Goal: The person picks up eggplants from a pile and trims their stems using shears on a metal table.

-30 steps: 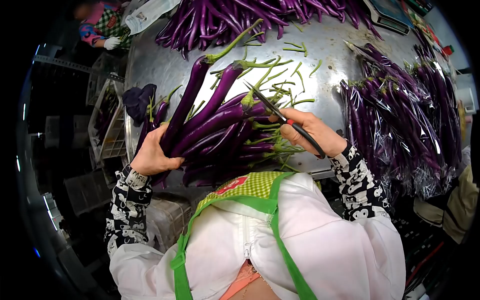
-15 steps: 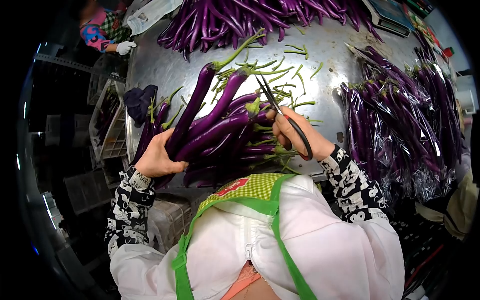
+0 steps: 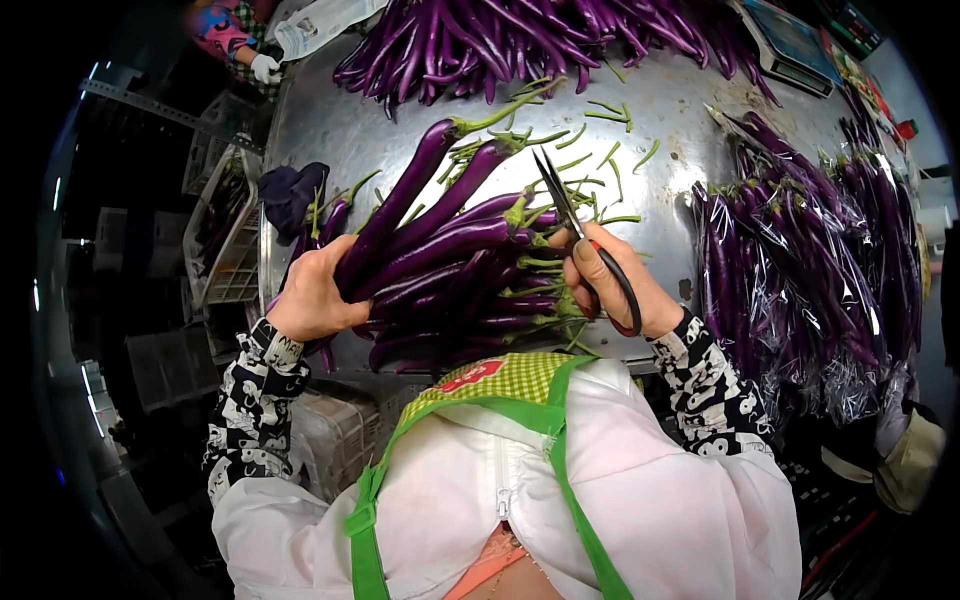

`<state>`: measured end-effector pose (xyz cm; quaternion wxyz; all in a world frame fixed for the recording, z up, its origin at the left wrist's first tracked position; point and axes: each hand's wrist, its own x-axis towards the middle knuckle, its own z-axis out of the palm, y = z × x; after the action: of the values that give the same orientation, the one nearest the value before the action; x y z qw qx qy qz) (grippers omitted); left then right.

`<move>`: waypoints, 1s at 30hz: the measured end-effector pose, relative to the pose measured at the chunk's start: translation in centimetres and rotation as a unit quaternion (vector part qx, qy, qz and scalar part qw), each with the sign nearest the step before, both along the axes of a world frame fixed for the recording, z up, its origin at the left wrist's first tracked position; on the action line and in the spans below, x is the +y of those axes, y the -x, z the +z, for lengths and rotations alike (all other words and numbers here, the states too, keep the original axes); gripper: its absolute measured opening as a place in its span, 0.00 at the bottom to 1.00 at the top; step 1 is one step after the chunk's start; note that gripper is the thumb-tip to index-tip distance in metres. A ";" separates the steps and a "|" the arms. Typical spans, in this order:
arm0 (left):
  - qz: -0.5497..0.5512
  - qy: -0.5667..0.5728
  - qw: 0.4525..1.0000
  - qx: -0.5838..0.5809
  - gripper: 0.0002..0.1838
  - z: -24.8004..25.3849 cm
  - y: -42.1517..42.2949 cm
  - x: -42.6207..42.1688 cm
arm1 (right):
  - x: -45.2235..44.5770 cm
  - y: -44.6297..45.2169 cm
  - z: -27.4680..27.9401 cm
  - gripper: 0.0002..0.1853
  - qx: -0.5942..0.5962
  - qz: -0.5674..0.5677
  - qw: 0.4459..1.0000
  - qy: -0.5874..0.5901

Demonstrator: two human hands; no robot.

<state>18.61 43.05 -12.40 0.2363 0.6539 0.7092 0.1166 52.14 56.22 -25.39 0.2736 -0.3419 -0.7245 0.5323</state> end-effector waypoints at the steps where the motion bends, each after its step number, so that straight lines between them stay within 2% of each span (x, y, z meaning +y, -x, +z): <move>1: -0.001 0.000 1.000 0.000 0.30 0.1 -0.1 0.0 | 0.0 0.0 0.4 0.17 0.001 0.008 1.000 -0.006; 10: -0.025 -0.013 0.999 0.039 0.29 0.5 -1.3 0.3 | 2.5 2.0 0.7 0.17 -0.015 0.054 0.998 -0.037; 12: -0.040 -0.068 0.994 0.079 0.29 0.1 -1.5 0.3 | 2.3 2.1 0.6 0.17 -0.019 0.057 0.997 -0.039; 19: -0.025 -0.052 0.992 0.116 0.29 1.6 -2.5 0.9 | 1.2 2.3 -0.3 0.17 -0.027 0.045 0.996 -0.069; 21: -0.001 0.022 0.999 0.046 0.29 2.2 -2.5 1.4 | 1.9 1.6 -1.4 0.17 -0.045 0.008 0.994 -0.100; 22: -0.006 0.004 1.000 -0.006 0.30 1.2 -1.6 1.5 | 2.7 1.0 -2.3 0.17 -0.071 -0.034 0.988 -0.136; 24: 0.050 0.043 0.979 -0.191 0.28 1.1 -1.1 2.0 | 4.0 -1.2 -4.4 0.18 -0.185 -0.132 0.949 -0.218; 25: 0.089 0.067 0.954 -0.277 0.27 0.9 -0.9 2.1 | 4.4 -2.4 -5.1 0.20 -0.252 -0.179 0.916 -0.255; 26: 0.121 0.071 0.931 -0.338 0.25 0.5 -0.5 2.1 | 4.6 -3.3 -5.4 0.21 -0.323 -0.186 0.903 -0.215; 27: 0.165 0.105 0.884 -0.425 0.23 0.3 -0.2 2.2 | 4.5 -4.3 -5.7 0.22 -0.393 -0.193 0.882 -0.174; 29: 0.189 0.098 0.808 -0.550 0.20 -0.1 0.1 2.8 | 4.4 -7.0 -7.2 0.26 -0.422 -0.131 0.867 -0.230; 30: 0.185 0.072 0.759 -0.620 0.19 -1.2 0.3 3.1 | 4.1 -7.1 -7.1 0.27 -0.472 -0.128 0.859 -0.154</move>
<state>18.34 46.17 -13.58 0.6449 0.2754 0.5211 0.4865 59.27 60.31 -32.44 0.0143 -0.5953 -0.7894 0.1491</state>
